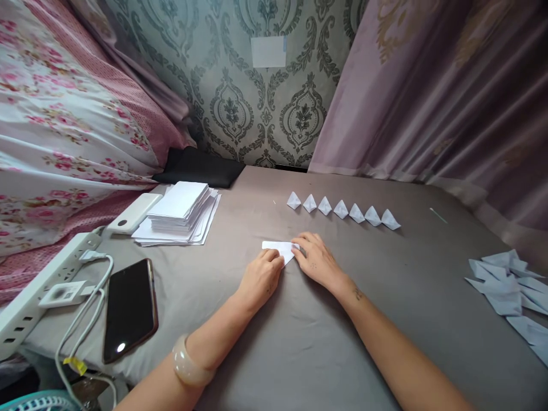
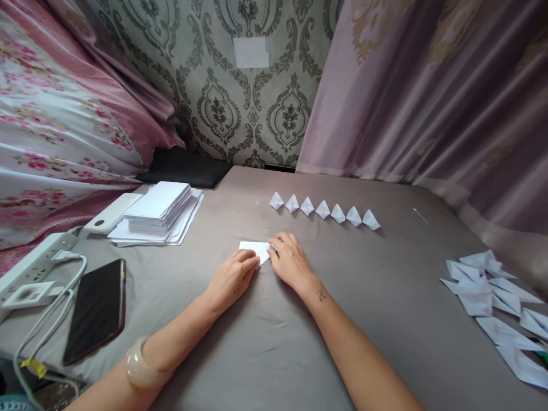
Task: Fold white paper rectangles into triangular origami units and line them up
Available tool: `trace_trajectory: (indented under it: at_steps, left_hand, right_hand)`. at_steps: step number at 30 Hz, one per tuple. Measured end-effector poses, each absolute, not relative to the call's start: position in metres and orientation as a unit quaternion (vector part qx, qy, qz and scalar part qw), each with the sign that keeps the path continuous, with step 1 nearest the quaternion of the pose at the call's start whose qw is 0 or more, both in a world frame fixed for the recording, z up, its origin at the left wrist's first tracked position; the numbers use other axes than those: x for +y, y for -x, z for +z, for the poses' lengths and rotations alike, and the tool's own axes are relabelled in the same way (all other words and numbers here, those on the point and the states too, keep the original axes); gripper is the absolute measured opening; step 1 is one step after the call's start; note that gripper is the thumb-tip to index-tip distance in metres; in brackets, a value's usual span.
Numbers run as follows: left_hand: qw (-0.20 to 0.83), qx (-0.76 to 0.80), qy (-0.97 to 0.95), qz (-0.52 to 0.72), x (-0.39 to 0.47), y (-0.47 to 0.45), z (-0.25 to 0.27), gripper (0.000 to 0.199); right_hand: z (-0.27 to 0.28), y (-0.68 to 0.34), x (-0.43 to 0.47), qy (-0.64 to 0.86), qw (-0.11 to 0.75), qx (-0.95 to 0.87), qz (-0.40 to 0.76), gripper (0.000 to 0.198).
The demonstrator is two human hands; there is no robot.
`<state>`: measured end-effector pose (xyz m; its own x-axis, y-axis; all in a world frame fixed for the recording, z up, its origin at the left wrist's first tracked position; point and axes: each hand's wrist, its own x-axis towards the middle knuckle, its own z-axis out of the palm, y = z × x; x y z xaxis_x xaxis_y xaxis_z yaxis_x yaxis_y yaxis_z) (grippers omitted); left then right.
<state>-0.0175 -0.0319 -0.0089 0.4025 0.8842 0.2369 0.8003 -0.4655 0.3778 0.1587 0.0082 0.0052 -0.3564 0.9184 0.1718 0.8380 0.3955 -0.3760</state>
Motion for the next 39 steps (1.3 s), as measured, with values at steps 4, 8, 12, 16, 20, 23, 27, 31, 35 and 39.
trace_trajectory:
  at_steps: [4,8,12,16,20,23,27,31,35,39]
  left_hand:
    - [0.111,0.514,-0.818,0.232,-0.029,0.020,-0.010,0.030]
    - [0.116,0.524,-0.810,0.236,-0.022,0.023,-0.012,0.028]
    - [0.126,0.520,-0.802,0.265,-0.016,0.024,-0.017,0.023]
    - [0.144,0.514,-0.792,0.298,-0.014,0.026,-0.024,0.016]
    - [0.186,0.538,-0.746,0.346,-0.009,0.031,-0.032,0.026]
    - [0.210,0.539,-0.726,0.370,-0.002,0.036,-0.036,0.044]
    - [0.134,0.541,-0.772,0.305,0.004,0.042,-0.027,0.042]
    - [0.113,0.540,-0.807,0.211,0.008,0.045,-0.008,0.028]
    - [0.192,0.550,-0.790,0.189,0.014,0.048,-0.001,0.020]
    - [0.270,0.528,-0.772,0.228,0.022,0.056,-0.007,0.020]
  right_hand:
    - [-0.006,-0.156,0.018,0.532,0.195,-0.812,0.141,0.028]
    - [-0.013,-0.158,0.021,0.530,0.201,-0.808,0.159,0.025]
    - [-0.012,-0.158,0.023,0.527,0.196,-0.808,0.175,0.021]
    - [-0.010,-0.158,0.023,0.514,0.204,-0.813,0.184,0.018]
    - [-0.009,-0.159,0.023,0.499,0.228,-0.818,0.173,0.016]
    - [-0.007,-0.159,0.021,0.481,0.235,-0.830,0.157,0.007]
    - [-0.004,-0.160,0.018,0.450,0.237,-0.852,0.128,0.005]
    - [-0.004,-0.164,0.017,0.427,0.234,-0.861,0.147,0.010]
    - [-0.008,-0.167,0.019,0.432,0.236,-0.853,0.174,0.011]
    - [-0.015,-0.168,0.026,0.440,0.227,-0.846,0.200,0.020]
